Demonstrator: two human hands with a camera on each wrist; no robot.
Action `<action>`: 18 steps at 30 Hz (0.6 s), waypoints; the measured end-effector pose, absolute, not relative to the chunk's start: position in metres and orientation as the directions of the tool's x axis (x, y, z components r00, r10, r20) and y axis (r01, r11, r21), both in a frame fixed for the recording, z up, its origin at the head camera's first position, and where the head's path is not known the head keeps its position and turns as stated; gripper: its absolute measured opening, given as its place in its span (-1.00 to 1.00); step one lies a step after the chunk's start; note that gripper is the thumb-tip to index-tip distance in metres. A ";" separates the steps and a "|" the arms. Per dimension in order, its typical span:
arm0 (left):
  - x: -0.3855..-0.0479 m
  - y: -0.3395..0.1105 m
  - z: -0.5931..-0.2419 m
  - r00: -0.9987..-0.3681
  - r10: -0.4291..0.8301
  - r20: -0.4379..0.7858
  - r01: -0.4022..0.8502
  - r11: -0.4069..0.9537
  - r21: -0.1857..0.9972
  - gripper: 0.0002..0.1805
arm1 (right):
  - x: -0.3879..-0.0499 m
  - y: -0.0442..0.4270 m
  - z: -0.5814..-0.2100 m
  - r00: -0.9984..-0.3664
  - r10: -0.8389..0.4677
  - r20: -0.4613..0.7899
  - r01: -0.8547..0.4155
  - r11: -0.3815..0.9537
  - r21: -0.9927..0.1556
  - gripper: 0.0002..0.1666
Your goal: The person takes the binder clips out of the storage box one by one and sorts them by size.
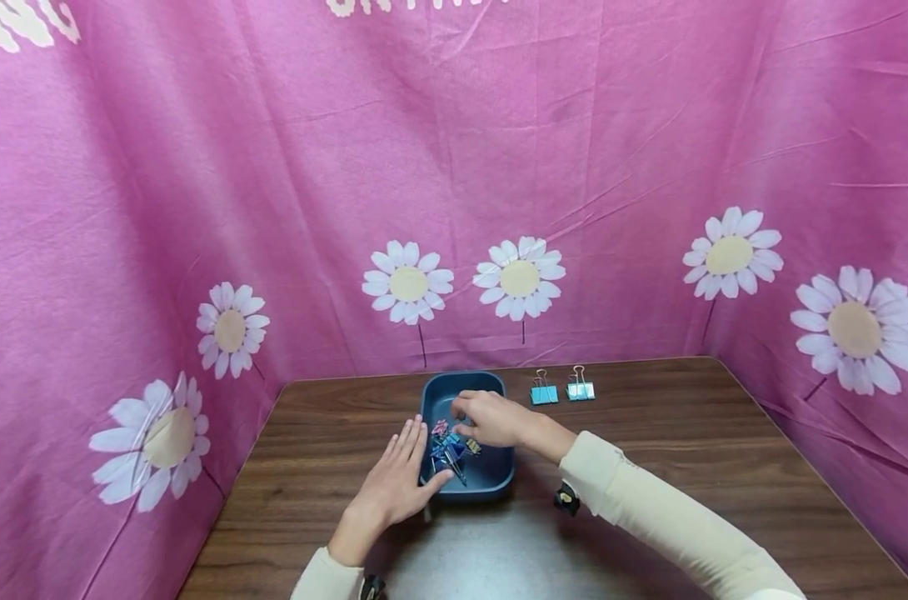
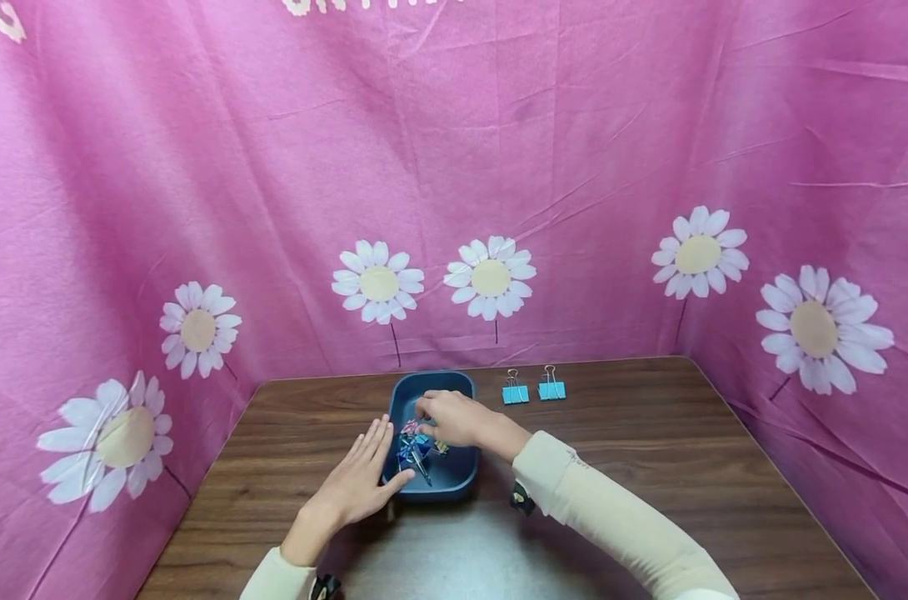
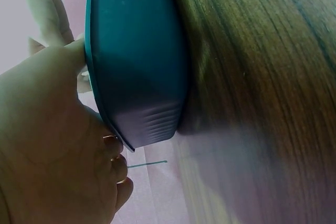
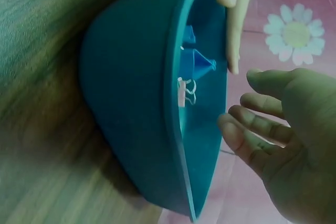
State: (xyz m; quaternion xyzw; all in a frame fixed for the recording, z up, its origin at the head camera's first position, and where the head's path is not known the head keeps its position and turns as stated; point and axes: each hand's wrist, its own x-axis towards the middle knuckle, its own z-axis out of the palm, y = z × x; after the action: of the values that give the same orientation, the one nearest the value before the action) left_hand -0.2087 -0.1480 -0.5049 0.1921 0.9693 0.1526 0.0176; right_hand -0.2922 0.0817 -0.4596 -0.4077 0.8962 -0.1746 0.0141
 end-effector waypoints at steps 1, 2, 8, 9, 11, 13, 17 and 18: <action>-0.209 -0.148 -0.505 -0.925 0.379 0.025 0.368 0.879 0.302 0.01 | -0.291 0.080 -0.461 -0.669 -0.735 0.106 -0.723 0.612 -0.320 -0.68; -0.209 -0.148 -0.505 -0.924 0.381 0.025 0.370 0.879 0.300 0.01 | -0.290 0.077 -0.462 -0.672 -0.734 0.100 -0.721 0.617 -0.317 -0.65; -0.209 -0.149 -0.505 -0.922 0.386 0.020 0.374 0.878 0.300 0.02 | -0.286 0.068 -0.472 -0.688 -0.725 0.040 -0.704 0.653 -0.278 -0.51; -0.209 -0.149 -0.505 -0.923 0.386 0.017 0.372 0.878 0.302 0.02 | -0.285 0.067 -0.473 -0.687 -0.726 0.032 -0.706 0.656 -0.266 -0.49; -0.209 -0.149 -0.505 -0.921 0.388 0.021 0.376 0.875 0.305 0.02 | -0.285 0.065 -0.478 -0.677 -0.735 0.031 -0.720 0.653 -0.236 -0.50; -0.209 -0.149 -0.505 -0.922 0.388 0.015 0.374 0.877 0.301 0.03 | -0.285 0.063 -0.482 -0.662 -0.748 0.041 -0.737 0.640 -0.216 -0.57; -0.210 -0.150 -0.505 -0.922 0.388 0.015 0.373 0.876 0.306 0.02 | -0.284 0.062 -0.486 -0.629 -0.774 0.073 -0.767 0.604 -0.215 -0.75; -0.210 -0.150 -0.506 -0.922 0.388 0.013 0.374 0.877 0.301 0.02 | -0.283 0.062 -0.486 -0.622 -0.779 0.081 -0.773 0.595 -0.219 -0.78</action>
State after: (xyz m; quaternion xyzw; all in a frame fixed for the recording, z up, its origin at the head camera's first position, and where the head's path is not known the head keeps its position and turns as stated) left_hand -0.2099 -0.1497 -0.5055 0.1966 0.9686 0.1506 0.0237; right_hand -0.2829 0.0620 -0.4863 -0.4347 0.8929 -0.1169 0.0118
